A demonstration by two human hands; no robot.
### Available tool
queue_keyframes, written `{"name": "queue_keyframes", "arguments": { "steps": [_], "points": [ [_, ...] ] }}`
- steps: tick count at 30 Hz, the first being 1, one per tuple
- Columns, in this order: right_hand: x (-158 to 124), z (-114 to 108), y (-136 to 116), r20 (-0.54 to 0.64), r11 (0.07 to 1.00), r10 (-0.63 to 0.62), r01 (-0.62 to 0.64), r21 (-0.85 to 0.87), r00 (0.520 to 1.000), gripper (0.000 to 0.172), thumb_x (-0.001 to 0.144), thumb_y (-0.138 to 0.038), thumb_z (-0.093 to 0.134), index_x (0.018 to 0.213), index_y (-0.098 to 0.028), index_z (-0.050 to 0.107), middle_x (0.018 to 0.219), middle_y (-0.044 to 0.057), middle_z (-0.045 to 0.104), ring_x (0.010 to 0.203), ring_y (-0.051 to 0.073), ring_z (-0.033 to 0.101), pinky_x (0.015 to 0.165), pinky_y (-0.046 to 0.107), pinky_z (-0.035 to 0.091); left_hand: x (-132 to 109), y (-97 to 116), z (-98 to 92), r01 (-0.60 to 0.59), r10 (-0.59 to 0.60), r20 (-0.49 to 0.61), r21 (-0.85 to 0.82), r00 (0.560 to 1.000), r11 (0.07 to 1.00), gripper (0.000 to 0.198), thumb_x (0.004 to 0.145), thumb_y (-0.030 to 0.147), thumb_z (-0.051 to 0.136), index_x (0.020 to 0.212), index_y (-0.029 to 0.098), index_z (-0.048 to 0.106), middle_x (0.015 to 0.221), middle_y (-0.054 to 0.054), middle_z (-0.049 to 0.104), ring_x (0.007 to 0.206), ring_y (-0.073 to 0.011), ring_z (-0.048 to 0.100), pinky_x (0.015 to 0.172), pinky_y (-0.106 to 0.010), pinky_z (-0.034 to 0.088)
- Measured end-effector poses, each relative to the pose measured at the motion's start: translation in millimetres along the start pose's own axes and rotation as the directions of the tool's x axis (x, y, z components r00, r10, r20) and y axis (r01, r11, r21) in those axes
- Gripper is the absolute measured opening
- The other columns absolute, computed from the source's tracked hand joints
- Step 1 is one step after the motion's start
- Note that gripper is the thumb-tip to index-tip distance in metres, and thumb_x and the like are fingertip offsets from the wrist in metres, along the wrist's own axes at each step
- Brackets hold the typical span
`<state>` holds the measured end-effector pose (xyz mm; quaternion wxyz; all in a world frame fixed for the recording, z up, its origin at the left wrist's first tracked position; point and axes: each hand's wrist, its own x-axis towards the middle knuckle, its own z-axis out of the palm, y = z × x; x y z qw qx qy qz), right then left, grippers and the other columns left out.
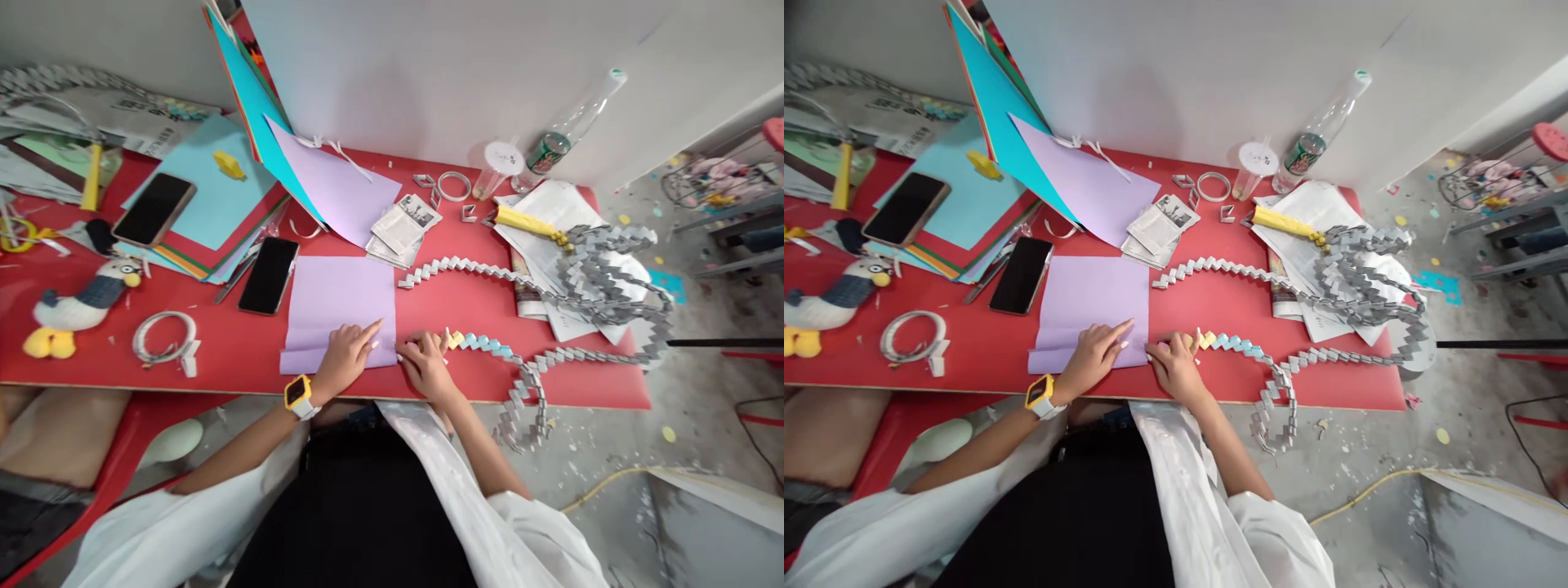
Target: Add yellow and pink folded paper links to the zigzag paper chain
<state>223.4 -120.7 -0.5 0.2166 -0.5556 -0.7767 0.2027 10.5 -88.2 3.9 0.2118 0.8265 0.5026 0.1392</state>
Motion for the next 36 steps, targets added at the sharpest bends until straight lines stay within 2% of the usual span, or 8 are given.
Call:
{"name": "queue_keyframes", "arguments": {
  "steps": [4,9,12,15,18,25,29,36],
  "points": [
    [-2,-9,5,0.041,0.996,-0.077,0.074,0.052,0.996,0.027,0.095,-0.024,0.045,0.106,-0.024,0.070,0.101,0.007,0.059,0.100,0.020,0.054,0.113,0.054,0.013,5,-1,-0.1,0.027,-0.027,0.002,-0.095,1.000,0.995,0.044,0.097,0.025,0.048,0.140,0.019,0.046,0.088,-0.005,0.061,0.088,-0.0223,0.053,0.084,-0.036,0.040],
    [-6,-10,2,0.064,0.991,-0.101,0.095,0.093,0.993,0.022,0.091,-0.029,0.053,0.107,-0.022,0.067,0.108,0.008,0.061,0.108,0.022,0.055,0.115,0.052,0.012,8,-2,0.9,0.002,0.001,0.023,-0.108,1.000,0.994,0.036,0.096,0.026,0.050,0.130,0.017,0.054,0.090,-0.007,0.066,0.088,-0.0227,0.059,0.082,-0.037,0.044],
    [-9,-6,-5,0.072,0.996,-0.071,0.067,0.059,0.995,0.032,0.087,-0.039,0.061,0.113,-0.021,0.064,0.110,0.009,0.061,0.111,0.026,0.053,0.115,0.057,0.006,12,-3,-0.8,-0.023,0.030,0.051,-0.125,0.998,0.992,0.029,0.096,0.028,0.051,0.121,0.017,0.060,0.092,-0.007,0.069,0.086,-0.0207,0.062,0.080,-0.035,0.047],
    [-12,1,-13,0.066,0.999,0.031,-0.029,-0.021,0.997,0.037,0.088,-0.041,0.061,0.121,-0.025,0.062,0.104,0.008,0.060,0.104,0.026,0.052,0.114,0.061,0.008,16,-5,-3.4,-0.044,0.054,0.070,-0.141,0.996,0.989,0.026,0.097,0.028,0.049,0.117,0.018,0.062,0.094,-0.006,0.070,0.084,-0.0186,0.064,0.079,-0.032,0.050],
    [-14,5,-13,0.044,0.996,0.092,-0.091,-0.022,0.995,0.032,0.090,-0.037,0.060,0.120,-0.028,0.065,0.099,0.007,0.059,0.098,0.025,0.052,0.113,0.060,0.013,17,-8,-5.9,-0.062,0.076,0.091,-0.153,0.993,0.986,0.026,0.097,0.028,0.050,0.117,0.019,0.063,0.093,-0.005,0.069,0.083,-0.0171,0.064,0.077,-0.029,0.050],
    [-19,1,-1,-0.003,0.996,0.079,-0.079,-0.031,0.997,0.032,0.088,-0.046,0.062,0.114,-0.028,0.069,0.097,0.006,0.057,0.096,0.024,0.052,0.112,0.058,0.014,14,-19,-5.0,-0.231,0.244,0.113,-0.122,0.963,0.965,0.031,0.098,0.026,0.047,0.122,0.027,0.067,0.081,-0.002,0.056,0.072,-0.0128,0.055,0.068,-0.024,0.045],
    [-21,1,2,-0.017,0.998,0.037,-0.038,-0.050,0.999,0.025,0.089,-0.041,0.061,0.108,-0.027,0.071,0.096,0.006,0.058,0.094,0.023,0.050,0.112,0.057,0.015,14,-20,-1.9,-0.317,0.325,0.097,-0.088,0.941,0.944,0.035,0.099,0.022,0.043,0.124,0.030,0.066,0.082,-0.003,0.053,0.074,-0.0133,0.052,0.071,-0.026,0.045],
    [-26,4,-8,-0.052,0.997,0.045,-0.048,-0.065,0.998,0.020,0.089,-0.038,0.061,0.100,-0.023,0.067,0.095,0.006,0.060,0.096,0.023,0.053,0.113,0.059,0.014,13,-15,3.1,-0.324,0.324,0.107,-0.019,0.940,0.946,0.037,0.098,0.017,0.043,0.124,0.030,0.066,0.083,-0.004,0.054,0.075,-0.0152,0.051,0.070,-0.028,0.043]
  ]
}}
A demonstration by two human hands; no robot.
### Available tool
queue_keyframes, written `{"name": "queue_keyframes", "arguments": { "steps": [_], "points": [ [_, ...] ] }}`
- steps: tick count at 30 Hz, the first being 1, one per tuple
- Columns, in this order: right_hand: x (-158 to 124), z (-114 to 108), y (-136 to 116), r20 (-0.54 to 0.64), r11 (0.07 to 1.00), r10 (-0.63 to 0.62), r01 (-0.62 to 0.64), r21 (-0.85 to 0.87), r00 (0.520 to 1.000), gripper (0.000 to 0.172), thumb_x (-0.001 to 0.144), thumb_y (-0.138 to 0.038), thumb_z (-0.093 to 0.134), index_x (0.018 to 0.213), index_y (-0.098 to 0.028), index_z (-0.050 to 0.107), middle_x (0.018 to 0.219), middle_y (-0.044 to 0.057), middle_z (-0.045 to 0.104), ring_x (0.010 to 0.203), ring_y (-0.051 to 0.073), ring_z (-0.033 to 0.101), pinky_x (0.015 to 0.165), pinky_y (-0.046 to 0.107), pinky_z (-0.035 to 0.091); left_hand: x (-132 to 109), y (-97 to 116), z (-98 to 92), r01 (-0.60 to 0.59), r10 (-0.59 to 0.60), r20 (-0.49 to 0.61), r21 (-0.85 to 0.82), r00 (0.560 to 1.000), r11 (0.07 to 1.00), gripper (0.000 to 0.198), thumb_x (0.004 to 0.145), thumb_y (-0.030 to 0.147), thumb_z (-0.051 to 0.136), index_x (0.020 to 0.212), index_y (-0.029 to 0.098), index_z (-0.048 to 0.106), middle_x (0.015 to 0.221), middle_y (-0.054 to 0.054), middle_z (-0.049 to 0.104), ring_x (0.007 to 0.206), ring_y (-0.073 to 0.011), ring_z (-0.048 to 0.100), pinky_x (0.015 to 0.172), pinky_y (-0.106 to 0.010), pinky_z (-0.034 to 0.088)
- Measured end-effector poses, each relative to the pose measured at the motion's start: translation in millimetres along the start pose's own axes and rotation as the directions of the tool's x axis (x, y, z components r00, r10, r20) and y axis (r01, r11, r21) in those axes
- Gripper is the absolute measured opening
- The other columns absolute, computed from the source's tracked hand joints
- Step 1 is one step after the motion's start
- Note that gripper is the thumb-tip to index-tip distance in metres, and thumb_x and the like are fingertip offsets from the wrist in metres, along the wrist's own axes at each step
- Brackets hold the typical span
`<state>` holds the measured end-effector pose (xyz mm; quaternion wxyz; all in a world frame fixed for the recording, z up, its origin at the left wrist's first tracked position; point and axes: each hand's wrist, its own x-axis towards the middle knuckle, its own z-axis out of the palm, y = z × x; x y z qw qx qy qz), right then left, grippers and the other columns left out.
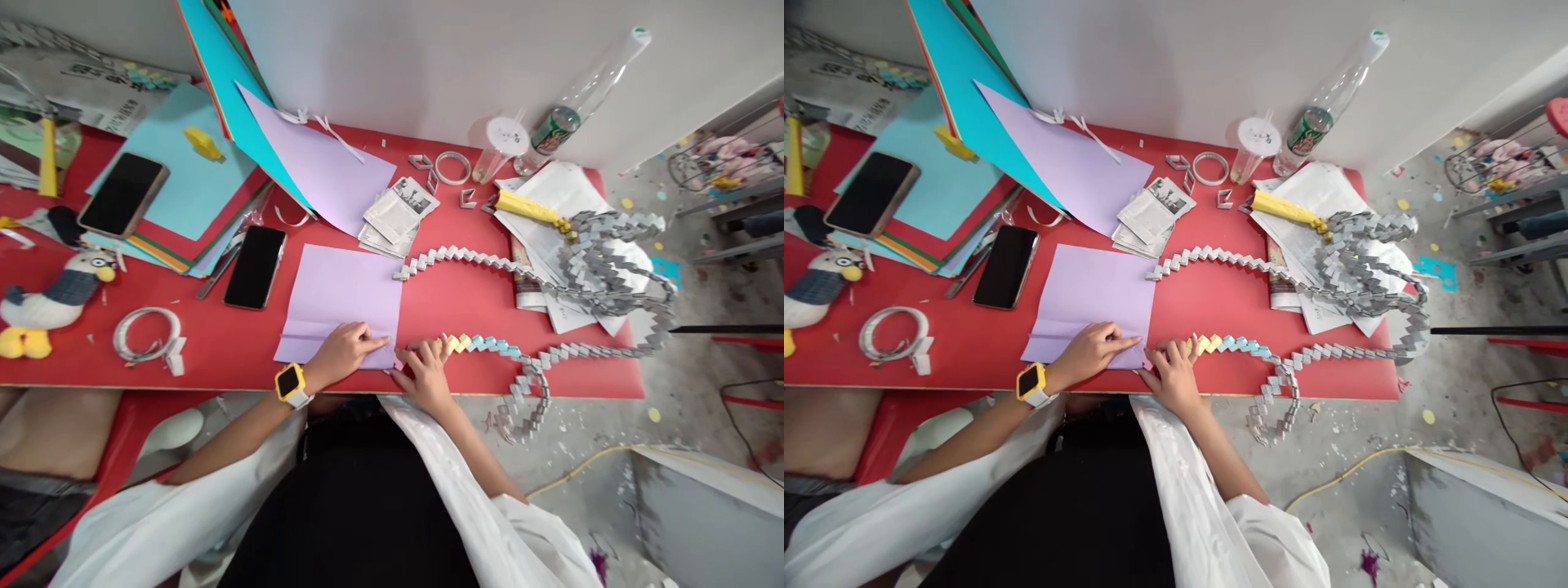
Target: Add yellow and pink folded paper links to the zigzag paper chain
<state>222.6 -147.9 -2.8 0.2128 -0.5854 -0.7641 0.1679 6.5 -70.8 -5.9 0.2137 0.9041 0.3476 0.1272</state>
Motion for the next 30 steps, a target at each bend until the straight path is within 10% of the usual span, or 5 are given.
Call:
{"name": "queue_keyframes", "arguments": {
  "steps": [8,19,30],
  "points": [
    [-9,4,-17,-0.021,0.999,0.046,-0.046,-0.028,0.999,0.020,0.096,-0.032,0.051,0.107,-0.022,0.064,0.106,0.009,0.062,0.106,0.024,0.056,0.117,0.064,0.006,-2,6,1.9,0.078,-0.078,-0.027,0.022,0.997,0.997,0.035,0.100,0.024,0.042,0.128,0.022,0.062,0.084,-0.005,0.056,0.076,-0.0175,0.053,0.073,-0.032,0.044],
    [-5,0,-17,0.029,0.984,-0.073,0.077,-0.161,0.997,0.036,0.097,-0.029,0.047,0.131,-0.022,0.058,0.101,0.009,0.060,0.101,0.023,0.055,0.114,0.060,0.025,0,3,1.2,0.086,-0.087,-0.017,-0.065,0.996,0.994,0.035,0.100,0.034,0.043,0.125,0.019,0.062,0.090,-0.007,0.063,0.085,-0.0189,0.059,0.081,-0.032,0.047],
    [-3,1,-16,0.059,0.992,-0.083,0.088,-0.091,0.995,0.033,0.099,-0.024,0.043,0.128,-0.016,0.056,0.134,0.014,0.059,0.130,0.026,0.049,0.118,0.061,0.011,-54,-67,-63.6,0.346,-0.335,0.129,-0.080,0.934,0.935,0.027,0.093,0.044,0.053,0.085,0.020,0.063,0.087,-0.002,0.065,0.082,-0.0175,0.060,0.074,-0.028,0.044]
  ]
}}
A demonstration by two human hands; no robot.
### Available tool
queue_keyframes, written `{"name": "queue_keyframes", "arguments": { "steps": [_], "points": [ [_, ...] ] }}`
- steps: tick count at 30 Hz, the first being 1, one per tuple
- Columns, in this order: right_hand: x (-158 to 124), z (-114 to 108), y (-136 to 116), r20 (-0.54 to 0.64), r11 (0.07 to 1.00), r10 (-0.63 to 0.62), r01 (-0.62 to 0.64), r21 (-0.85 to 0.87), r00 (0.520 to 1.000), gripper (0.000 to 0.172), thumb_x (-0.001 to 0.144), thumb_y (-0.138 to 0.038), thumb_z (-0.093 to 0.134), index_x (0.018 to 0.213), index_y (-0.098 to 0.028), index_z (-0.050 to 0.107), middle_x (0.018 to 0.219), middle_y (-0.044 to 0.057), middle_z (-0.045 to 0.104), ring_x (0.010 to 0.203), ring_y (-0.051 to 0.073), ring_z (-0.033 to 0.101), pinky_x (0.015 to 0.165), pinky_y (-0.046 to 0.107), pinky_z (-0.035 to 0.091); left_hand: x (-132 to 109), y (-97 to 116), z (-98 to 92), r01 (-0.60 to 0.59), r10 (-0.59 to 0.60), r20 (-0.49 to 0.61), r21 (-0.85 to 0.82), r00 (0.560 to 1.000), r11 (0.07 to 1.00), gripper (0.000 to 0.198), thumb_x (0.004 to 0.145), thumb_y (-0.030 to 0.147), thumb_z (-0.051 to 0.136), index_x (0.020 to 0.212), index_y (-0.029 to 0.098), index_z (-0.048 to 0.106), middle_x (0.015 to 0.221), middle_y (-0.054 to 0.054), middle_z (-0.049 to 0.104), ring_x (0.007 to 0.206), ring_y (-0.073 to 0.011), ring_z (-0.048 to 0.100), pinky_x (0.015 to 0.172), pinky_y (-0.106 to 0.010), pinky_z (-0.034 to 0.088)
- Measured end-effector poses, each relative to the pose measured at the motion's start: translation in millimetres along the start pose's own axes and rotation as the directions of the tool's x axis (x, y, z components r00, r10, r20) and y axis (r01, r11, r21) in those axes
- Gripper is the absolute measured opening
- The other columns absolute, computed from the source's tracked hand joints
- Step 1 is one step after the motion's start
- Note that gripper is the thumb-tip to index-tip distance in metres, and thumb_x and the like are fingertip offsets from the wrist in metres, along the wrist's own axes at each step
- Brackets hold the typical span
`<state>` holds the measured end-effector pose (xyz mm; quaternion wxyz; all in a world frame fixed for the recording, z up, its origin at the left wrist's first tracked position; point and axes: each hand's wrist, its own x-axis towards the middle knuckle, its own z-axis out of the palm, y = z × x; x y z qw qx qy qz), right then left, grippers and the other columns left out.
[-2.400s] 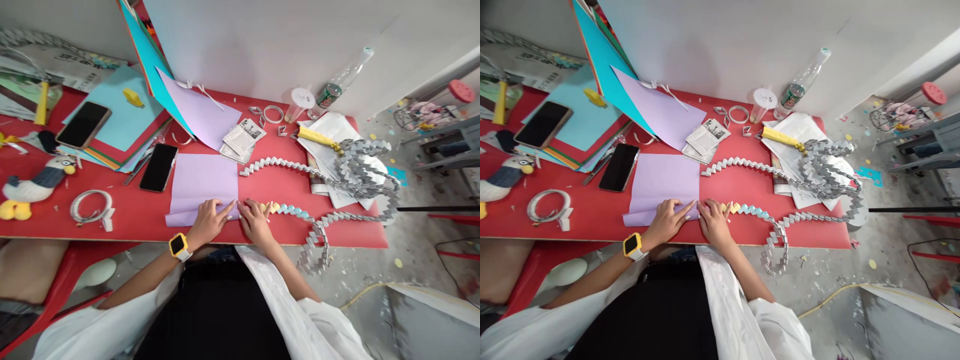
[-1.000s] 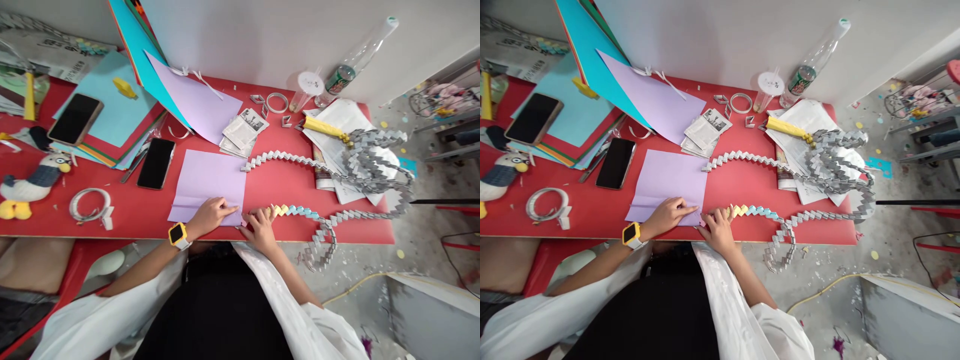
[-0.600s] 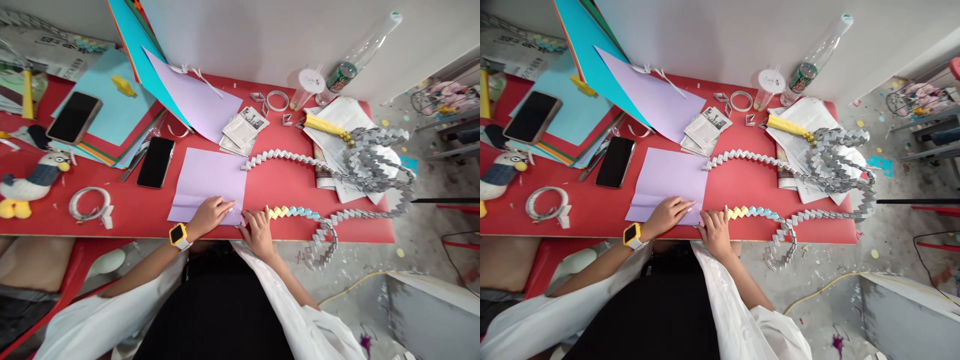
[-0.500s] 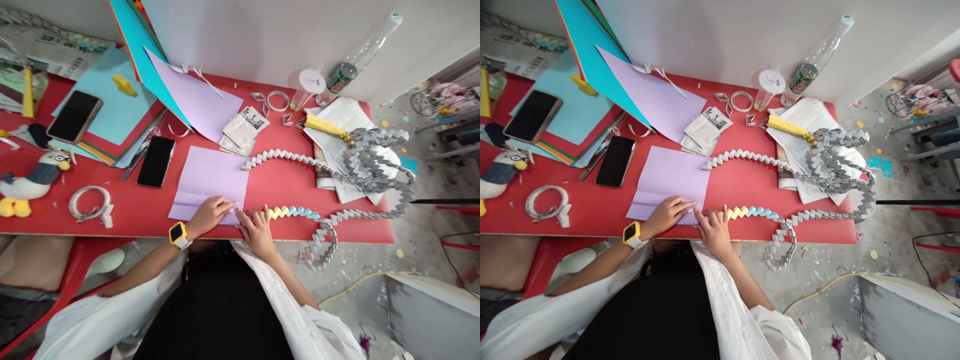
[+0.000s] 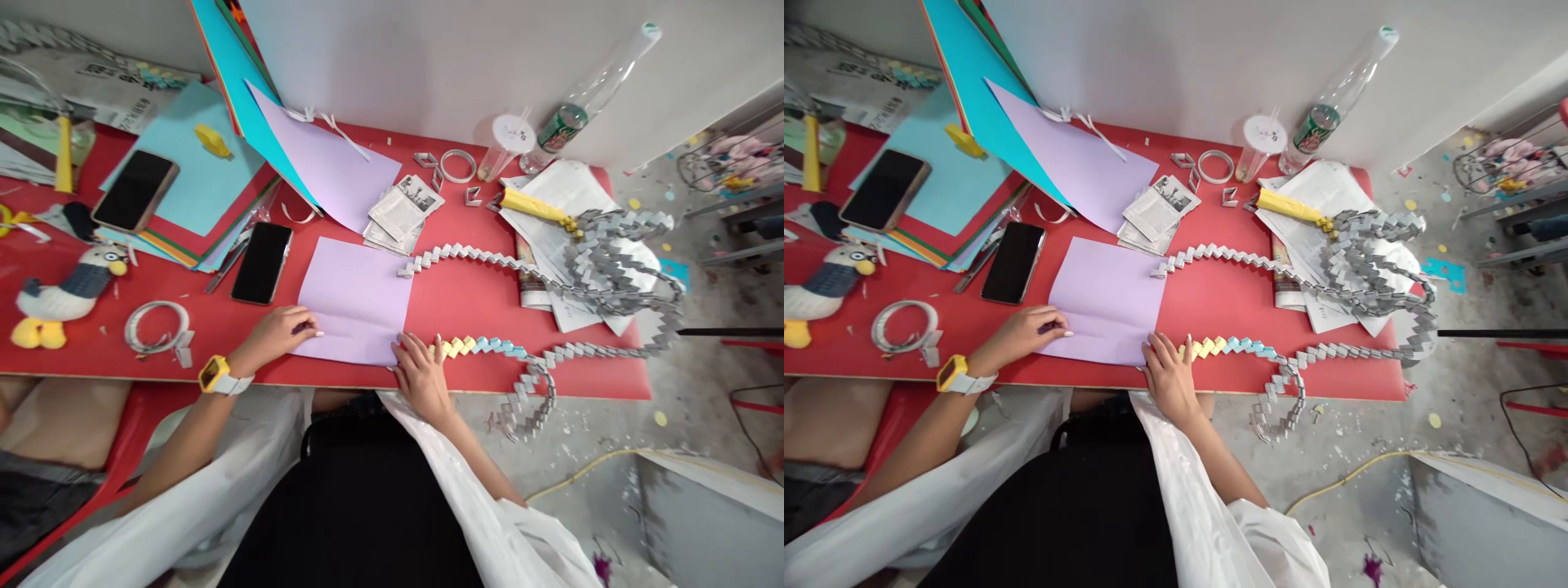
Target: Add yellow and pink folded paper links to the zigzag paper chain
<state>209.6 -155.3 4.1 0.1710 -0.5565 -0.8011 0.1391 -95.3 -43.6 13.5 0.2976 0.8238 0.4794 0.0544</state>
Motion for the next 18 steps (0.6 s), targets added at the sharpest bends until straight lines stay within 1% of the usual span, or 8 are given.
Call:
{"name": "queue_keyframes", "arguments": {
  "steps": [2,5,7,10,12,15,16,18],
  "points": [
    [1,-1,3,0.035,0.999,-0.036,0.034,0.037,0.999,0.033,0.100,-0.026,0.042,0.128,-0.015,0.056,0.136,0.013,0.060,0.133,0.025,0.047,0.119,0.060,0.008,-1,-6,0.0,-0.010,0.013,-0.041,0.080,0.999,0.997,0.025,0.094,0.040,0.051,0.084,0.019,0.061,0.088,-0.004,0.064,0.085,-0.0191,0.059,0.075,-0.030,0.044],
    [1,-1,4,0.050,0.996,-0.078,0.076,0.043,0.996,0.034,0.099,-0.032,0.047,0.126,-0.014,0.056,0.136,0.014,0.060,0.135,0.026,0.046,0.119,0.060,0.009,4,-6,4.5,-0.035,0.049,-0.074,0.184,0.996,0.982,0.022,0.095,0.036,0.049,0.084,0.019,0.059,0.090,-0.006,0.063,0.087,-0.0209,0.058,0.076,-0.032,0.044],
    [1,0,3,0.032,0.996,-0.085,0.084,0.017,0.996,0.035,0.097,-0.034,0.050,0.125,-0.013,0.056,0.135,0.014,0.061,0.135,0.027,0.046,0.118,0.060,0.009,8,-4,5.7,-0.062,0.076,-0.064,0.199,0.995,0.978,0.021,0.096,0.035,0.049,0.085,0.019,0.058,0.089,-0.006,0.063,0.086,-0.0213,0.057,0.076,-0.033,0.044],
    [0,3,-1,-0.002,0.997,-0.072,0.072,-0.031,0.997,0.033,0.098,-0.033,0.049,0.123,-0.014,0.057,0.134,0.013,0.062,0.133,0.027,0.047,0.118,0.060,0.010,12,-4,3.6,-0.084,0.095,-0.063,0.165,0.993,0.983,0.019,0.094,0.037,0.052,0.088,0.020,0.056,0.086,-0.005,0.061,0.084,-0.0211,0.057,0.076,-0.033,0.044],
    [-2,6,-3,-0.027,0.997,-0.050,0.048,-0.068,0.998,0.032,0.098,-0.032,0.049,0.122,-0.014,0.059,0.130,0.014,0.063,0.127,0.027,0.050,0.116,0.058,0.017,13,-4,1.5,-0.085,0.095,-0.069,0.131,0.993,0.988,0.020,0.093,0.039,0.053,0.091,0.019,0.056,0.084,-0.004,0.060,0.082,-0.0203,0.057,0.075,-0.032,0.044],
    [-5,8,-7,-0.086,0.994,-0.020,0.011,-0.108,0.996,0.030,0.096,-0.031,0.052,0.120,-0.015,0.062,0.111,0.012,0.067,0.105,0.025,0.055,0.110,0.053,0.030,13,-4,0.0,-0.055,0.064,-0.086,0.099,0.994,0.994,0.021,0.092,0.040,0.054,0.092,0.019,0.055,0.083,-0.003,0.059,0.080,-0.0192,0.058,0.073,-0.030,0.043],
    [-6,8,-8,-0.103,0.994,-0.014,0.002,-0.111,0.995,0.030,0.096,-0.031,0.052,0.119,-0.015,0.063,0.105,0.011,0.067,0.100,0.024,0.055,0.108,0.052,0.032,12,-3,0.1,-0.039,0.047,-0.090,0.087,0.995,0.995,0.021,0.091,0.040,0.055,0.092,0.019,0.056,0.083,-0.002,0.059,0.080,-0.0189,0.058,0.072,-0.029,0.043],
    [-8,9,-9,-0.117,0.995,-0.004,-0.008,-0.103,0.993,0.029,0.095,-0.030,0.054,0.119,-0.017,0.063,0.100,0.009,0.067,0.095,0.024,0.052,0.106,0.050,0.034,12,-2,0.8,-0.006,0.012,-0.092,0.061,0.996,0.998,0.021,0.090,0.040,0.057,0.090,0.019,0.056,0.083,-0.002,0.060,0.080,-0.0184,0.058,0.070,-0.028,0.043]
  ]
}}
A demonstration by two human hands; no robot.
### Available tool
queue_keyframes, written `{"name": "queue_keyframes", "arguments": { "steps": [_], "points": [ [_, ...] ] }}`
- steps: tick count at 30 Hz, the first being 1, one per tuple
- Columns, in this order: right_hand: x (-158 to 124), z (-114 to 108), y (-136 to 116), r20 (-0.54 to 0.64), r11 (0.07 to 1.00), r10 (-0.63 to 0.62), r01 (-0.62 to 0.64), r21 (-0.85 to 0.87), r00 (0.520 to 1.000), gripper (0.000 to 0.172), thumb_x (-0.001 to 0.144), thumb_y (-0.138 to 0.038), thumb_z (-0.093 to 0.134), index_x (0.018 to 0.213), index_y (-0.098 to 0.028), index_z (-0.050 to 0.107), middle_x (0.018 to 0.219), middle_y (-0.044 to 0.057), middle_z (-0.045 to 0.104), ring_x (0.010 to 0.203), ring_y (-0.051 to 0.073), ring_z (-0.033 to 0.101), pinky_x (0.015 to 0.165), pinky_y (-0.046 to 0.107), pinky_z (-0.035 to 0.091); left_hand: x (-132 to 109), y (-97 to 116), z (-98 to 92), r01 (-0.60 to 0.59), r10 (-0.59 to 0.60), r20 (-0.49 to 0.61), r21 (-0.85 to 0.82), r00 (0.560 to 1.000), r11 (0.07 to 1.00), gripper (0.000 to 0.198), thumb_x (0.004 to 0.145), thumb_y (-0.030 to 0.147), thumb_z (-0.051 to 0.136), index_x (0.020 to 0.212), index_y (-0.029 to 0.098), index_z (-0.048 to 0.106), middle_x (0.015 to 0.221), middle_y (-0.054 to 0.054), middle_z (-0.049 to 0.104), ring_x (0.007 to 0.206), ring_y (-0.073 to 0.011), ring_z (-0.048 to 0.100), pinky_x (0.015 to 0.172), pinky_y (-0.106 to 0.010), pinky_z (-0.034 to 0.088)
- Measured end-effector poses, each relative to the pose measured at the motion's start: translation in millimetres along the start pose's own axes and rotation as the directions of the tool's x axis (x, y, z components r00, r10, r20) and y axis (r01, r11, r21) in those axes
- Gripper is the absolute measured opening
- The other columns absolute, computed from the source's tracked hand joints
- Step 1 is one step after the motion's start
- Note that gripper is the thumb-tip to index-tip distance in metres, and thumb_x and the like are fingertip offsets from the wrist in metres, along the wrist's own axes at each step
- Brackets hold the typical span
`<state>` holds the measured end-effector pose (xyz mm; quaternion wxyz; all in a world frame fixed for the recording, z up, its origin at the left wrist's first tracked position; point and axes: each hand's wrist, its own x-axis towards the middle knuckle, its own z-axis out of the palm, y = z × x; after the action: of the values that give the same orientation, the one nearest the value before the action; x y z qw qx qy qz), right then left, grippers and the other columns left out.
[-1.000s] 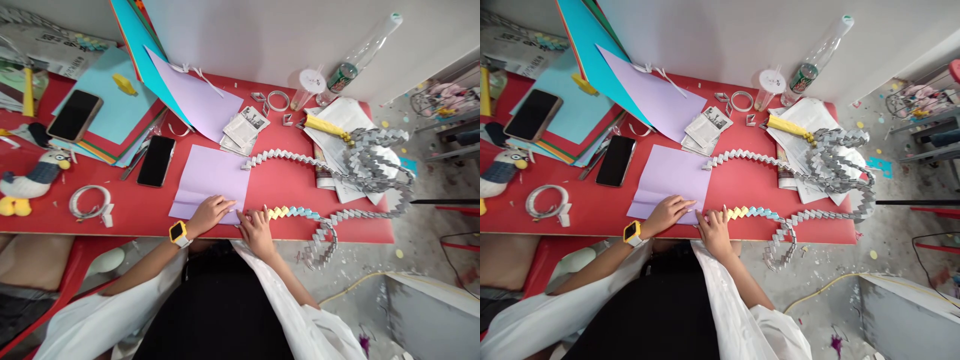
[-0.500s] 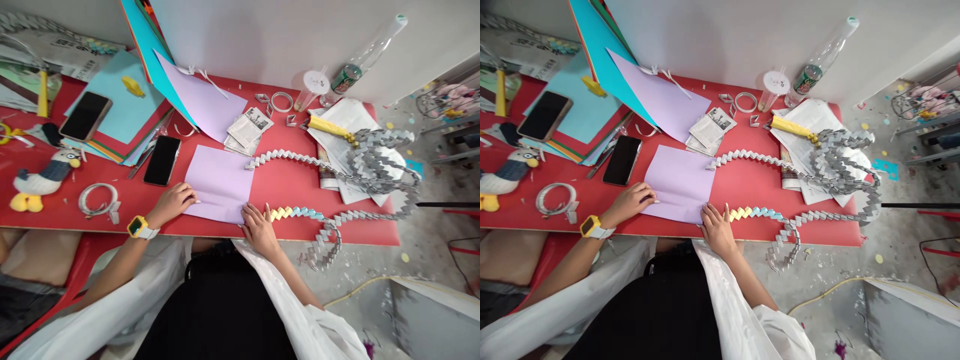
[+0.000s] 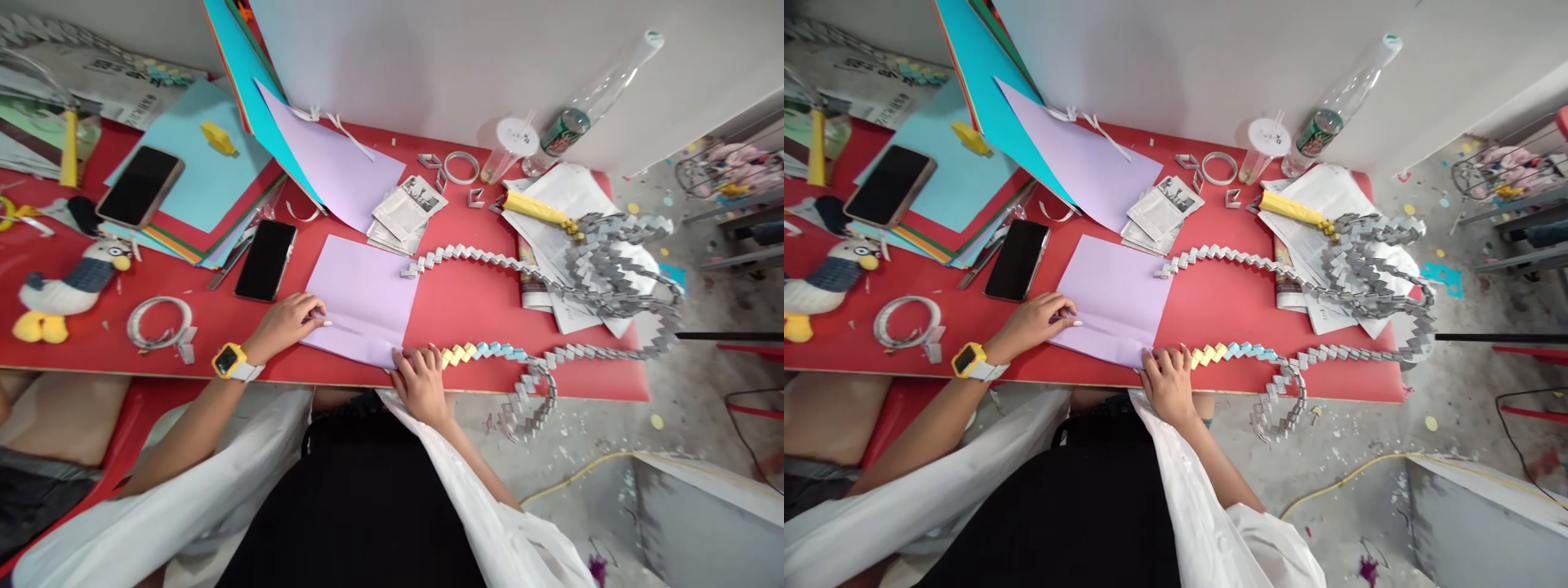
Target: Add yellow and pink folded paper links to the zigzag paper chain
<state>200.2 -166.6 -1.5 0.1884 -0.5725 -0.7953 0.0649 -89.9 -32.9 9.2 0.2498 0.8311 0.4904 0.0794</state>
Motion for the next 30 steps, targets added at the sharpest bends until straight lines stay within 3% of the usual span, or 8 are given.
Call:
{"name": "queue_keyframes", "arguments": {
  "steps": [8,11,14,16,18,22,26,30],
  "points": [
    [-5,7,-4,-0.030,0.999,0.037,-0.036,0.023,0.999,0.029,0.094,-0.021,0.050,0.121,-0.018,0.062,0.097,0.006,0.066,0.096,0.022,0.050,0.110,0.049,0.027,-2,0,0.7,0.020,-0.019,-0.021,0.037,1.000,0.999,0.022,0.090,0.041,0.058,0.091,0.018,0.059,0.088,-0.004,0.062,0.082,-0.0194,0.060,0.071,-0.029,0.046],
    [-3,8,-1,-0.025,0.999,0.034,-0.034,0.016,0.999,0.030,0.095,-0.017,0.048,0.121,-0.018,0.061,0.098,0.006,0.067,0.097,0.022,0.052,0.113,0.051,0.023,-8,13,3.3,-0.025,0.061,-0.157,0.226,0.986,0.974,0.022,0.093,0.036,0.055,0.096,0.016,0.064,0.096,-0.010,0.065,0.093,-0.0249,0.062,0.080,-0.036,0.048],
    [2,6,7,-0.032,0.999,0.031,-0.031,0.009,0.999,0.029,0.095,-0.016,0.048,0.121,-0.017,0.061,0.099,0.006,0.068,0.098,0.022,0.053,0.114,0.052,0.020,-22,45,18.7,-0.134,0.267,-0.316,0.386,0.910,0.913,0.027,0.096,0.025,0.051,0.118,0.018,0.063,0.117,-0.014,0.066,0.114,-0.0272,0.060,0.096,-0.041,0.044],
    [7,5,15,-0.040,1.000,0.026,-0.026,0.009,0.999,0.028,0.095,-0.016,0.048,0.119,-0.018,0.062,0.098,0.006,0.068,0.098,0.021,0.053,0.114,0.051,0.020,-32,69,36.2,-0.352,0.451,-0.183,0.403,0.873,0.845,0.037,0.098,0.022,0.046,0.134,0.019,0.054,0.132,-0.011,0.062,0.129,-0.0230,0.052,0.107,-0.037,0.039],
    [10,4,21,-0.047,1.000,0.020,-0.020,0.009,0.999,0.027,0.095,-0.016,0.048,0.118,-0.019,0.063,0.098,0.006,0.068,0.099,0.021,0.054,0.114,0.052,0.021,-39,87,54.5,-0.396,0.443,-0.033,0.389,0.896,0.831,0.046,0.100,0.026,0.041,0.145,0.018,0.044,0.146,-0.011,0.050,0.139,-0.0244,0.042,0.113,-0.041,0.031],
    [9,3,26,-0.051,1.000,0.018,-0.019,-0.009,0.999,0.027,0.095,-0.017,0.048,0.118,-0.019,0.063,0.099,0.007,0.067,0.098,0.021,0.055,0.113,0.053,0.026,-41,92,74.0,-0.284,0.287,0.046,0.362,0.957,0.888,0.056,0.101,0.039,0.034,0.153,0.017,0.030,0.156,-0.009,0.034,0.145,-0.0275,0.032,0.117,-0.048,0.026],
    [6,3,24,-0.077,0.999,0.007,-0.010,-0.043,0.997,0.030,0.096,-0.015,0.046,0.120,-0.018,0.062,0.112,0.011,0.066,0.113,0.024,0.054,0.114,0.055,0.024,-40,84,70.4,-0.237,0.229,0.066,0.351,0.971,0.906,0.062,0.100,0.047,0.033,0.154,0.018,0.025,0.158,-0.008,0.028,0.146,-0.0289,0.030,0.115,-0.048,0.030],
    [8,0,24,-0.007,0.998,-0.060,0.060,0.001,0.998,0.034,0.096,-0.010,0.043,0.126,-0.016,0.057,0.120,0.010,0.067,0.120,0.023,0.053,0.115,0.052,0.019,-49,93,69.1,-0.179,0.177,0.041,0.388,0.983,0.904,0.056,0.101,0.041,0.033,0.153,0.019,0.030,0.158,-0.007,0.028,0.145,-0.0291,0.032,0.112,-0.047,0.034]
  ]
}}
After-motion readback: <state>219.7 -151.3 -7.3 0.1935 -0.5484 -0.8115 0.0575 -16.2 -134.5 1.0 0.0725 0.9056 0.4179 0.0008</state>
